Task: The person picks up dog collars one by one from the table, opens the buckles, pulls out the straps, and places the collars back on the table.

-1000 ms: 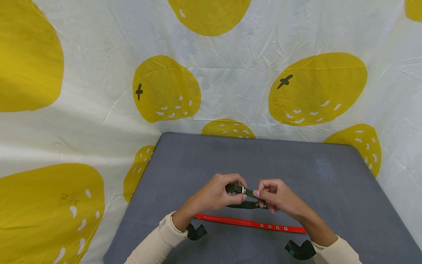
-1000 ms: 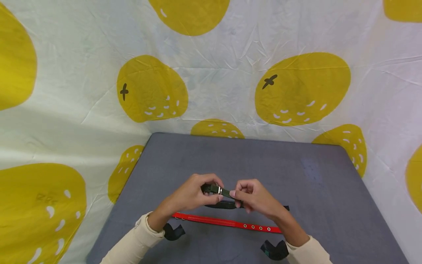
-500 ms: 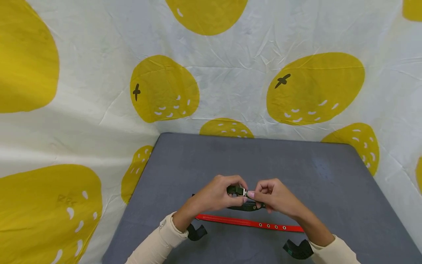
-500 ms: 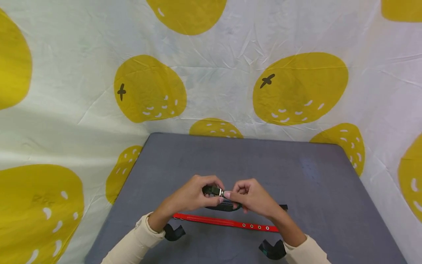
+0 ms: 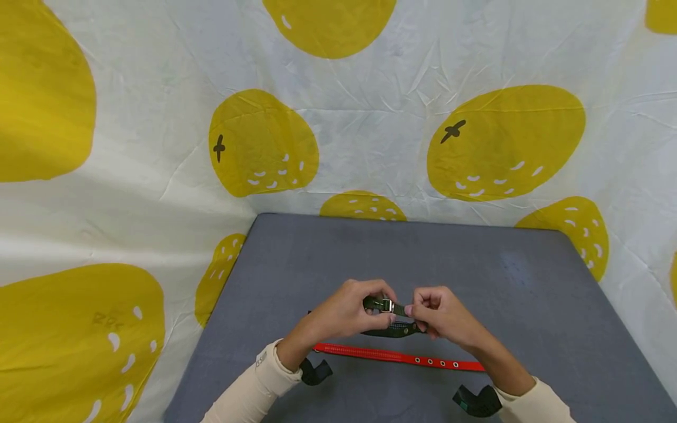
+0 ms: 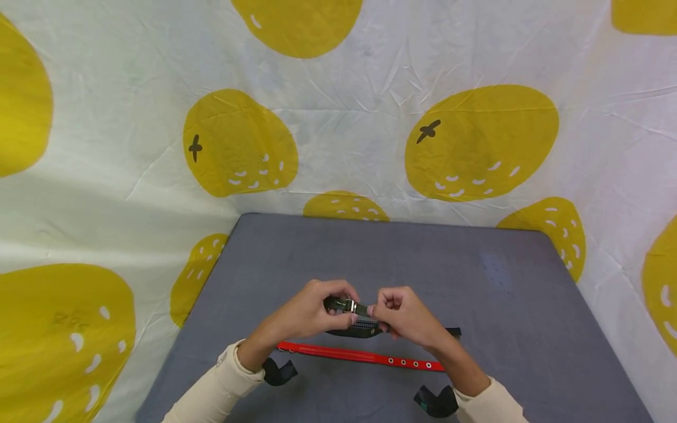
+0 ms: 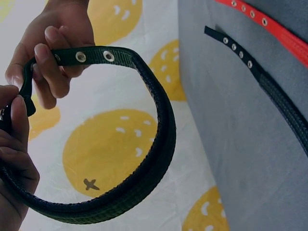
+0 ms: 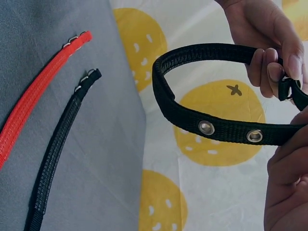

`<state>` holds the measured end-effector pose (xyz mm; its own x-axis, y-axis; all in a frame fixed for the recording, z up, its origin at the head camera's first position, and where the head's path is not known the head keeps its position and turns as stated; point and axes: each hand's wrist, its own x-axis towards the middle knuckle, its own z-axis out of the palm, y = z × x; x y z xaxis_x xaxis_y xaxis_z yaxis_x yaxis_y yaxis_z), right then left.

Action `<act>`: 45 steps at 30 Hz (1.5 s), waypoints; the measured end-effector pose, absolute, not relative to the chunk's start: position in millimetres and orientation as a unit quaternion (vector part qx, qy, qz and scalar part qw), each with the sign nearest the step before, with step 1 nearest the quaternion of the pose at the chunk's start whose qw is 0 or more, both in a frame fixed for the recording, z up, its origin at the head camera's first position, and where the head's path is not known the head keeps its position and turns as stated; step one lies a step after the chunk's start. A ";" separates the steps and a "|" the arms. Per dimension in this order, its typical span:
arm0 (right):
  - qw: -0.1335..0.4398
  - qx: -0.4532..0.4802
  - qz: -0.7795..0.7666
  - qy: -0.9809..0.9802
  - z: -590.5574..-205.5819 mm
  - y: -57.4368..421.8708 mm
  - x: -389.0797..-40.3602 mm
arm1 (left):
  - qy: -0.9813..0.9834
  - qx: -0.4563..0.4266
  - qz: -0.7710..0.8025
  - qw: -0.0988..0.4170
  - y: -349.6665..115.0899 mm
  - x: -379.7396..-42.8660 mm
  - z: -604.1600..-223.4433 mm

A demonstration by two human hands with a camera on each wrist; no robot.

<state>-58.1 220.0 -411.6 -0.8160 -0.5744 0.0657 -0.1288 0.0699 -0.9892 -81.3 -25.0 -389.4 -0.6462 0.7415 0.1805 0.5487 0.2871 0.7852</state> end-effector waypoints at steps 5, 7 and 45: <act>0.161 -0.243 -0.641 0.710 -411.4 221.3 -58.1 | 0.795 0.400 0.444 0.106 -26.0 -81.1 -388.9; 0.156 -0.231 -0.638 0.718 -411.3 221.7 -58.0 | 0.795 0.400 0.443 0.104 -26.0 -81.2 -388.7; -0.015 -0.204 -0.734 0.648 -415.2 225.8 -53.2 | 0.825 0.403 0.395 0.027 -29.8 -76.6 -392.6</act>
<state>-53.2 225.8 -415.2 -0.9162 -0.2419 0.3194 -0.2872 -0.1594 -0.9445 -76.6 -29.8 -392.6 -0.6731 0.6869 0.2741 0.6443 0.3627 0.6733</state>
